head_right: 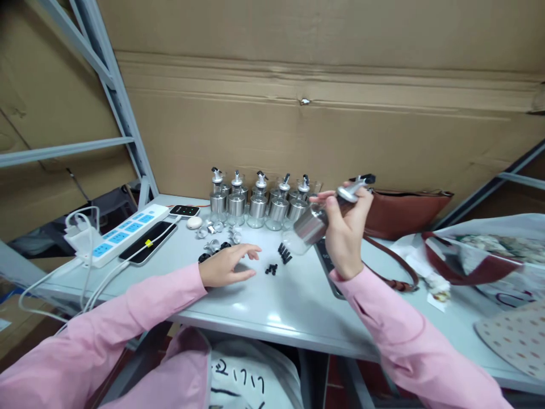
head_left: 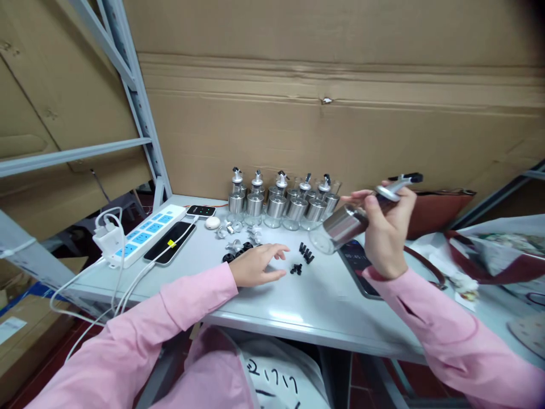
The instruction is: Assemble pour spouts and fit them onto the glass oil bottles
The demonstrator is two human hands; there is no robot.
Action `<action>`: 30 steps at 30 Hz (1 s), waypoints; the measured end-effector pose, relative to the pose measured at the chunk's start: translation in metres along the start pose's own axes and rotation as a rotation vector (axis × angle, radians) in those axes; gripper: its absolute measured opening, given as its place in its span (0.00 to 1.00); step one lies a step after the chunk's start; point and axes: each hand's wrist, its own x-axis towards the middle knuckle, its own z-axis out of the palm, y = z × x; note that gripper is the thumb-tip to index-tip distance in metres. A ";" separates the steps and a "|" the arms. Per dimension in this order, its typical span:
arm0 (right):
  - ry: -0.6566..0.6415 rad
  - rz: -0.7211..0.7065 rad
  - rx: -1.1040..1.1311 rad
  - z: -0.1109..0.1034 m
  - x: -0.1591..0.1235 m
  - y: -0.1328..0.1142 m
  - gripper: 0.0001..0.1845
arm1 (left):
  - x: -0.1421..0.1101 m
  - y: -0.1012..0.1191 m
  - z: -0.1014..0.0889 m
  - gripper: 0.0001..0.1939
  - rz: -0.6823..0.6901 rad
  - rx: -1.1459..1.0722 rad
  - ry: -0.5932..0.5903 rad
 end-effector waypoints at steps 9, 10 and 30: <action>0.053 0.151 -0.368 -0.041 0.067 0.114 0.18 | 0.003 -0.002 0.004 0.10 0.090 0.165 -0.118; 0.023 0.122 -0.423 -0.041 0.068 0.123 0.18 | 0.003 -0.002 0.003 0.10 0.094 0.171 -0.122; -0.328 -0.149 -0.460 0.009 -0.013 0.024 0.08 | -0.002 0.026 -0.006 0.15 0.278 0.317 0.250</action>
